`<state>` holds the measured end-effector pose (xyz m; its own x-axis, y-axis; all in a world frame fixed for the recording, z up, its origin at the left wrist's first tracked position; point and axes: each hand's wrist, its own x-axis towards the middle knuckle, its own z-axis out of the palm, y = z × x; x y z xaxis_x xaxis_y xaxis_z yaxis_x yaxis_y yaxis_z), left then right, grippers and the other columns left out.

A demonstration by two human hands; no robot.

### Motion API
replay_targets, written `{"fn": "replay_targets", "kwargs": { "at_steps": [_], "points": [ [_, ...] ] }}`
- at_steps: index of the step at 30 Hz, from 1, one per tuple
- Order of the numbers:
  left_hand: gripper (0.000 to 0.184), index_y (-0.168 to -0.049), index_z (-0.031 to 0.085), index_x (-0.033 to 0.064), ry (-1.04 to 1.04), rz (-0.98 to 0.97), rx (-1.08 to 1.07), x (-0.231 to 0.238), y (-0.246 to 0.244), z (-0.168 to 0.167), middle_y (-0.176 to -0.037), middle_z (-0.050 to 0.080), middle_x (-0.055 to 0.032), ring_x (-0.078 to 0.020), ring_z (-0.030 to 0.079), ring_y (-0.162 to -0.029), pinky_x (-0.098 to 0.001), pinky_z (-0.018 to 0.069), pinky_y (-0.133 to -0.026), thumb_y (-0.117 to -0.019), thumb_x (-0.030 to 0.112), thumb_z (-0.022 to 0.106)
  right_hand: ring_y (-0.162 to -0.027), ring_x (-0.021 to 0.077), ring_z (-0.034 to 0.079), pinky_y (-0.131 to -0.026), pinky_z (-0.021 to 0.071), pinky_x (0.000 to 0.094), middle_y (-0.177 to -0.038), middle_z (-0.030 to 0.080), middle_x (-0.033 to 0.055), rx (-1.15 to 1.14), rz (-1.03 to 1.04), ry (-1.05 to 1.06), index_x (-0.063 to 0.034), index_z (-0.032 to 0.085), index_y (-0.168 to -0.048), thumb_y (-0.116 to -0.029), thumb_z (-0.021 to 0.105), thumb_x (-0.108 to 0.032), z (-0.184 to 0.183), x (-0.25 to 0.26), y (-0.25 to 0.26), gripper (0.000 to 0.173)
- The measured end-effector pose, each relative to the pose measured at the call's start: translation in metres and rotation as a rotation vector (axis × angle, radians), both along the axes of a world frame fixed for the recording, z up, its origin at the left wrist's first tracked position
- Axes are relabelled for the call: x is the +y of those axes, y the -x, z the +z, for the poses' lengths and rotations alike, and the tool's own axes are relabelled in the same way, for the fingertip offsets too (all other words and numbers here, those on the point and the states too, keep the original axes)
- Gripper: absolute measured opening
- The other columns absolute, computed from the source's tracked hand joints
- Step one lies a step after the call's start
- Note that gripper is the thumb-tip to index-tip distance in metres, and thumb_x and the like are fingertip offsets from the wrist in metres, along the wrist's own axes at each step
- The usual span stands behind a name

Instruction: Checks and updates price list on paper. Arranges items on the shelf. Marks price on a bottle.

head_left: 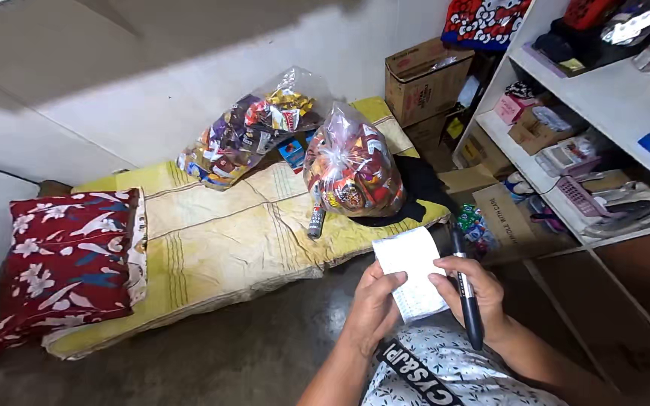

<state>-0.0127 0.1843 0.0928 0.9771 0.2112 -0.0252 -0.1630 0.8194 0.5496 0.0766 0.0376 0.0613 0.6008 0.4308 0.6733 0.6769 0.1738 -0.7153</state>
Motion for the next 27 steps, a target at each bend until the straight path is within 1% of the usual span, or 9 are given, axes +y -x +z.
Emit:
{"fn": "replay_targets", "kwargs": {
  "at_steps": [7, 11, 17, 19, 27],
  "points": [
    [0.024, -0.112, 0.065, 0.0050, 0.003, 0.010, 0.004, -0.0019, 0.0011, 0.0003, -0.103, 0.076, -0.0105, -0.0198, 0.075, -0.095, -0.0390, 0.0609, -0.087, -0.0905, -0.002, 0.058, -0.083, -0.0045, 0.058, -0.079, 0.0479, 0.0079, -0.094, 0.063, 0.0014, -0.007, 0.003, -0.006, -0.0074, 0.060, -0.121, -0.1000, 0.064, -0.012, -0.0004, -0.0003, 0.0001, 0.022],
    [0.023, -0.112, 0.066, 0.0052, 0.000, 0.012, 0.006, -0.0027, 0.0015, 0.0005, -0.103, 0.076, -0.0109, -0.0200, 0.075, -0.095, -0.0394, 0.0610, -0.087, -0.0912, -0.002, 0.058, -0.081, -0.0040, 0.058, -0.078, 0.0478, 0.0081, -0.092, 0.063, 0.0019, -0.001, 0.006, -0.011, -0.0069, 0.061, -0.121, -0.1000, 0.064, -0.011, -0.0009, -0.0011, 0.0002, 0.021],
    [0.022, -0.109, 0.065, 0.0049, -0.008, 0.030, 0.038, -0.0047, 0.0008, 0.0024, -0.101, 0.076, -0.0103, -0.0192, 0.075, -0.093, -0.0385, 0.0616, -0.085, -0.0907, -0.003, 0.056, -0.082, -0.0038, 0.058, -0.079, 0.0476, 0.0083, -0.092, 0.063, 0.0026, -0.011, -0.002, -0.005, -0.0062, 0.060, -0.120, -0.1002, 0.064, -0.012, 0.0006, -0.0019, 0.0001, 0.021],
    [0.022, -0.108, 0.066, 0.0049, 0.001, 0.030, 0.038, -0.0045, 0.0002, 0.0019, -0.100, 0.076, -0.0103, -0.0194, 0.075, -0.092, -0.0386, 0.0616, -0.085, -0.0906, -0.003, 0.057, -0.083, -0.0039, 0.058, -0.079, 0.0476, 0.0082, -0.092, 0.063, 0.0023, -0.011, 0.001, -0.009, -0.0065, 0.060, -0.120, -0.1000, 0.064, -0.011, 0.0006, -0.0019, -0.0004, 0.021],
    [0.023, -0.111, 0.065, 0.0051, 0.005, 0.039, 0.047, -0.0040, -0.0027, 0.0020, -0.101, 0.076, -0.0104, -0.0193, 0.075, -0.093, -0.0385, 0.0615, -0.085, -0.0901, -0.003, 0.057, -0.083, -0.0045, 0.058, -0.080, 0.0477, 0.0080, -0.093, 0.064, 0.0020, 0.003, 0.009, -0.006, -0.0064, 0.061, -0.121, -0.0997, 0.064, -0.012, -0.0001, -0.0010, -0.0026, 0.022]
  ]
}}
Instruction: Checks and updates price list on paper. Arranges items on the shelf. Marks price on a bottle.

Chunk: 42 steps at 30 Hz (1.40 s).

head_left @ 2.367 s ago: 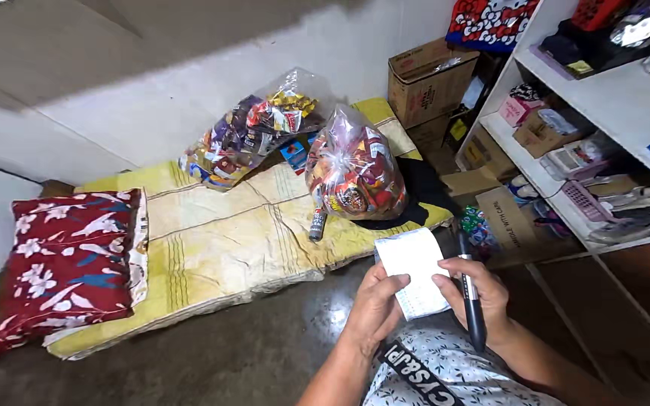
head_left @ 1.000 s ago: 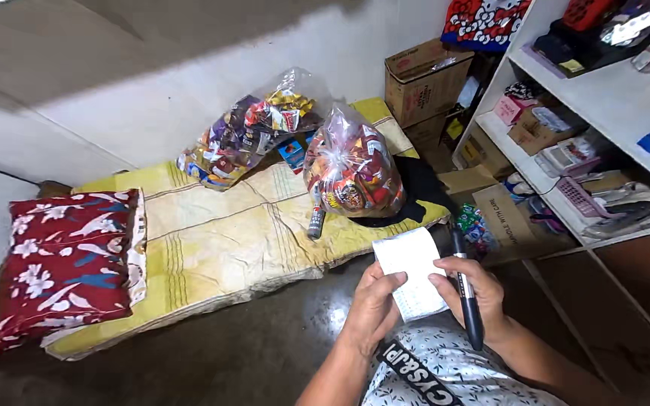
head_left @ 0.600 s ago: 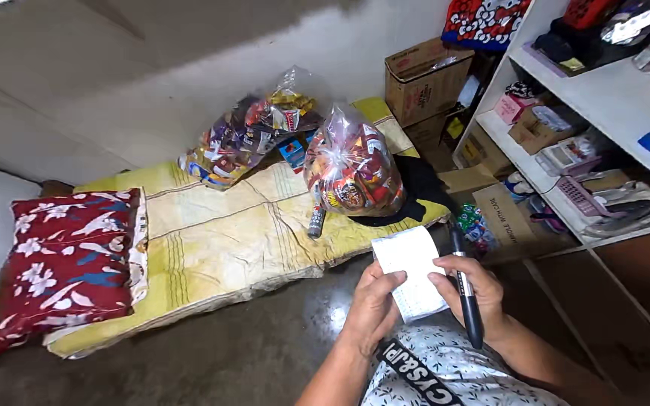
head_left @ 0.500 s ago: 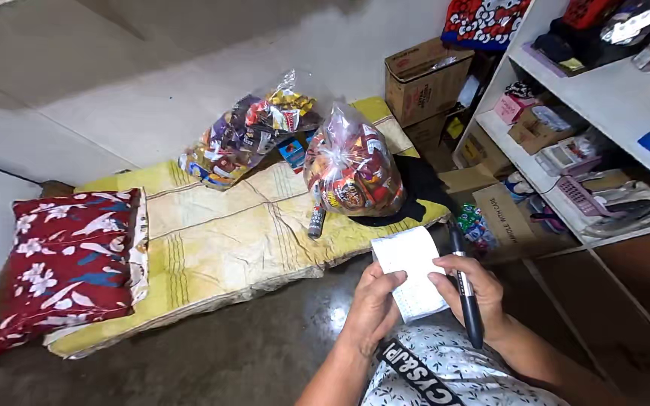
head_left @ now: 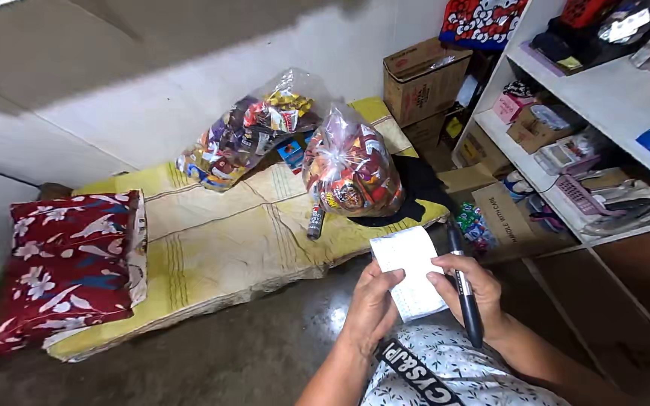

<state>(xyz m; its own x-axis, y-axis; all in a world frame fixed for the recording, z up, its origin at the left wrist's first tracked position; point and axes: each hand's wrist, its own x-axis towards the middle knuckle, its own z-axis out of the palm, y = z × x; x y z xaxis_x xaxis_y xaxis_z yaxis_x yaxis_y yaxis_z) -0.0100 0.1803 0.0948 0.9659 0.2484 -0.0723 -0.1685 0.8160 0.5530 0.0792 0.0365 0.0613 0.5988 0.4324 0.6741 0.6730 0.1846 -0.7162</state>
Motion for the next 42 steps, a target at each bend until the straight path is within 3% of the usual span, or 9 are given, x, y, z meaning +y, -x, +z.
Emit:
{"fn": "replay_targets", "kwargs": {
  "at_steps": [34, 38, 42],
  "points": [
    [0.022, -0.109, 0.060, 0.0023, -0.168, 0.091, 0.177, 0.005, -0.017, 0.005, -0.093, 0.076, -0.0078, -0.0159, 0.075, -0.084, -0.0348, 0.0631, -0.079, -0.0962, -0.003, 0.042, -0.080, -0.0046, 0.057, -0.076, 0.0469, 0.0074, -0.091, 0.063, 0.0032, 0.040, -0.011, 0.012, -0.0045, 0.061, -0.119, -0.0994, 0.064, -0.012, -0.005, 0.012, -0.011, 0.021],
    [0.023, -0.108, 0.060, 0.0032, -0.172, 0.093, 0.184, 0.005, -0.018, 0.005, -0.093, 0.076, -0.0070, -0.0156, 0.075, -0.084, -0.0347, 0.0632, -0.079, -0.0961, -0.003, 0.042, -0.093, -0.0058, 0.062, -0.085, 0.0509, 0.0111, -0.099, 0.066, -0.0044, 0.038, -0.014, -0.016, -0.0118, 0.060, -0.124, -0.1043, 0.060, -0.023, -0.005, 0.011, -0.018, 0.023],
    [0.022, -0.108, 0.060, 0.0028, -0.196, 0.101, 0.199, 0.005, -0.019, 0.003, -0.091, 0.076, -0.0070, -0.0151, 0.075, -0.083, -0.0345, 0.0634, -0.077, -0.0956, -0.003, 0.042, -0.094, 0.0015, 0.066, -0.086, 0.0548, 0.0189, -0.099, 0.069, -0.0060, 0.064, -0.058, -0.053, -0.0178, 0.060, -0.125, -0.1057, 0.057, -0.027, -0.003, 0.011, -0.030, 0.021]
  ]
}}
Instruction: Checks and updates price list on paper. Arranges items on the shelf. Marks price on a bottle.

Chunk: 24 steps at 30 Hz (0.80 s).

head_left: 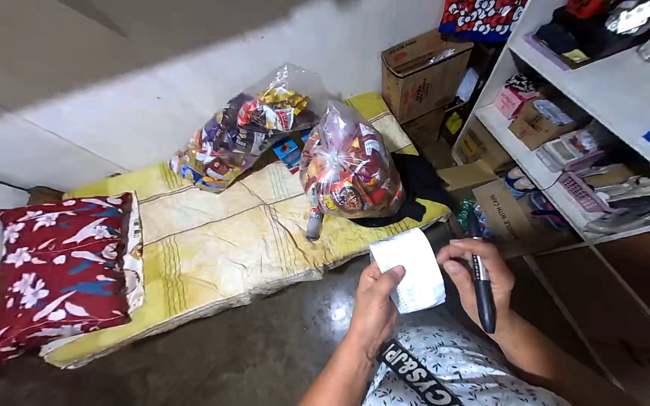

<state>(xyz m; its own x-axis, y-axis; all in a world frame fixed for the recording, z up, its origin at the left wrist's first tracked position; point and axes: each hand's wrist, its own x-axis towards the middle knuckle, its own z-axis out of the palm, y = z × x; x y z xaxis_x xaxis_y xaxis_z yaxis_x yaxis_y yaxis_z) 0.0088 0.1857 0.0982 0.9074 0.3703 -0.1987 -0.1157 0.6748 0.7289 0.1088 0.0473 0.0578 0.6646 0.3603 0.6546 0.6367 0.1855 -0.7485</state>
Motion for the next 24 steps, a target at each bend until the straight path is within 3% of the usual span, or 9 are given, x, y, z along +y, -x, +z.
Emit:
{"fn": "replay_targets", "kwargs": {
  "at_steps": [5, 8, 13, 16, 24],
  "points": [
    [0.023, -0.107, 0.061, 0.0023, -0.012, -0.007, 0.012, -0.001, -0.001, 0.000, -0.091, 0.076, -0.0067, -0.0145, 0.075, -0.082, -0.0338, 0.0633, -0.078, -0.0952, -0.003, 0.043, -0.101, 0.0068, 0.068, -0.090, 0.0565, 0.0249, -0.110, 0.072, -0.0021, 0.132, -0.013, 0.024, -0.0110, 0.057, -0.126, -0.1048, 0.057, -0.026, -0.001, -0.001, -0.007, 0.026],
    [0.022, -0.107, 0.061, 0.0024, -0.019, -0.023, 0.021, -0.002, 0.000, 0.001, -0.091, 0.076, -0.0062, -0.0143, 0.075, -0.082, -0.0333, 0.0634, -0.077, -0.0950, -0.003, 0.043, -0.102, 0.0069, 0.068, -0.091, 0.0565, 0.0269, -0.107, 0.072, -0.0024, 0.308, 0.033, 0.020, -0.0040, 0.056, -0.124, -0.1041, 0.057, -0.027, -0.001, -0.001, -0.009, 0.031],
    [0.023, -0.106, 0.062, 0.0024, -0.004, -0.052, 0.021, -0.004, 0.001, 0.002, -0.091, 0.076, -0.0072, -0.0147, 0.075, -0.082, -0.0334, 0.0636, -0.077, -0.0952, -0.003, 0.043, -0.093, 0.0116, 0.069, -0.088, 0.0588, 0.0311, -0.100, 0.071, 0.0002, 0.630, 0.122, -0.075, -0.0065, 0.061, -0.121, -0.1018, 0.058, -0.024, 0.002, 0.001, -0.012, 0.026],
    [0.023, -0.106, 0.063, 0.0027, 0.005, -0.076, 0.005, -0.006, 0.001, 0.001, -0.092, 0.076, -0.0079, -0.0153, 0.075, -0.083, -0.0343, 0.0636, -0.078, -0.0945, -0.003, 0.045, -0.095, 0.0129, 0.070, -0.089, 0.0595, 0.0319, -0.104, 0.071, 0.0033, 0.701, 0.147, -0.107, -0.0059, 0.063, -0.120, -0.1015, 0.054, -0.016, 0.005, 0.003, -0.013, 0.022],
    [0.023, -0.107, 0.063, 0.0039, -0.014, -0.131, -0.003, -0.009, 0.004, 0.000, -0.093, 0.076, -0.0064, -0.0144, 0.075, -0.084, -0.0342, 0.0631, -0.080, -0.0952, -0.003, 0.045, -0.093, 0.0119, 0.070, -0.087, 0.0599, 0.0296, -0.102, 0.071, 0.0043, 0.843, 0.220, -0.117, -0.0088, 0.065, -0.117, -0.1029, 0.053, -0.018, 0.015, 0.004, -0.015, 0.021]
  ]
}}
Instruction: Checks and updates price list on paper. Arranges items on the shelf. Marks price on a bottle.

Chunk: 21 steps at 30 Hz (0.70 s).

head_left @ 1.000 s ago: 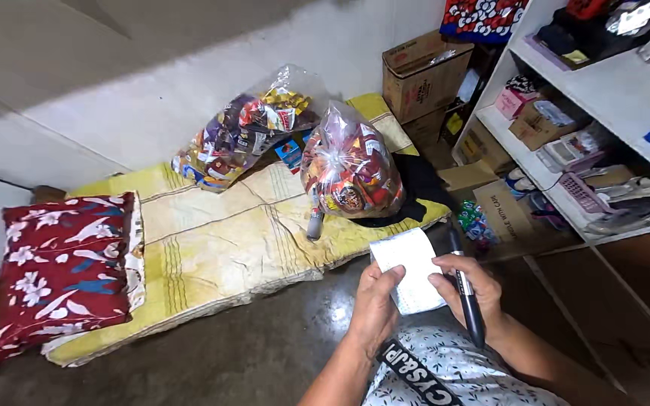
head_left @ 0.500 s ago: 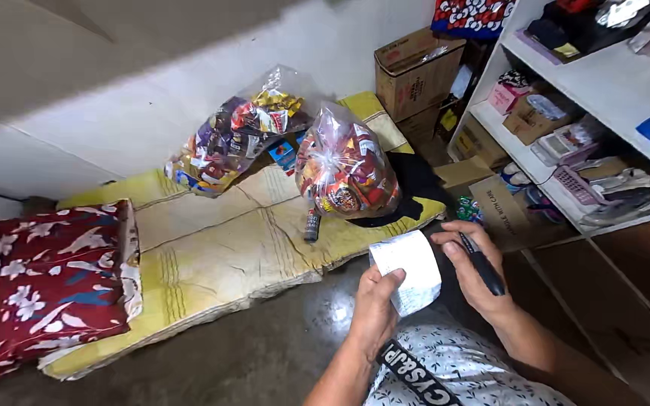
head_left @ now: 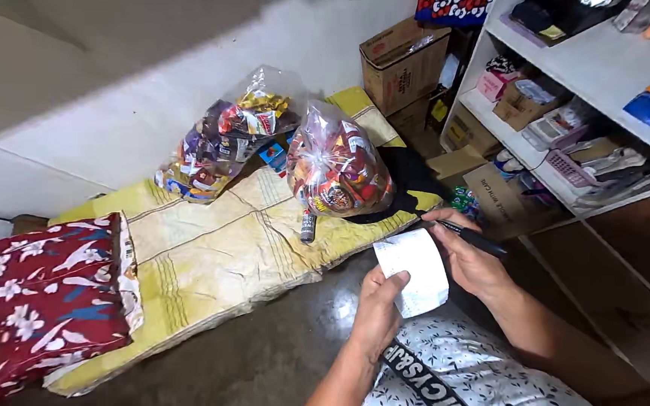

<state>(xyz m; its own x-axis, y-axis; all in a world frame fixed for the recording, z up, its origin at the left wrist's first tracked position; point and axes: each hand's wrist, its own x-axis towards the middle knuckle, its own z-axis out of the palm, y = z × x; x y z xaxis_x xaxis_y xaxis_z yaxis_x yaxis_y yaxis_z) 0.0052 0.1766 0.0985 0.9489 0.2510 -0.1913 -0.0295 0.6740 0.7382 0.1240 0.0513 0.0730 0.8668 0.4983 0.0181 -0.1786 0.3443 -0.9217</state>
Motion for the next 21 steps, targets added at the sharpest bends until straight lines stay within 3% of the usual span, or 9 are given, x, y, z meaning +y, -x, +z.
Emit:
{"fn": "replay_targets", "kwargs": {
  "at_steps": [6, 14, 21],
  "points": [
    [0.023, -0.106, 0.064, 0.0029, 0.008, -0.029, -0.007, -0.002, 0.002, 0.000, -0.093, 0.076, -0.0072, -0.0144, 0.075, -0.084, -0.0340, 0.0630, -0.080, -0.0945, -0.003, 0.046, -0.091, 0.0130, 0.071, -0.087, 0.0602, 0.0321, -0.099, 0.072, 0.0055, 0.039, 0.001, 0.003, -0.0091, 0.065, -0.117, -0.1048, 0.049, -0.019, 0.003, 0.002, -0.002, 0.023],
    [0.022, -0.105, 0.066, 0.0033, 0.012, -0.061, 0.011, -0.007, 0.006, 0.000, -0.092, 0.076, -0.0074, -0.0146, 0.075, -0.083, -0.0338, 0.0632, -0.078, -0.0939, -0.002, 0.048, -0.086, 0.0104, 0.071, -0.081, 0.0612, 0.0284, -0.095, 0.072, 0.0034, 0.033, 0.000, 0.005, -0.0109, 0.065, -0.118, -0.1047, 0.047, -0.018, 0.013, 0.004, -0.002, 0.023],
    [0.023, -0.106, 0.064, 0.0026, 0.012, -0.065, 0.017, -0.010, 0.009, 0.001, -0.093, 0.076, -0.0079, -0.0149, 0.075, -0.083, -0.0338, 0.0633, -0.078, -0.0945, -0.003, 0.046, -0.088, 0.0110, 0.070, -0.083, 0.0606, 0.0297, -0.097, 0.070, 0.0038, 0.004, 0.025, -0.033, -0.0122, 0.066, -0.117, -0.1019, 0.055, -0.023, 0.015, 0.002, -0.003, 0.021]
  ]
}}
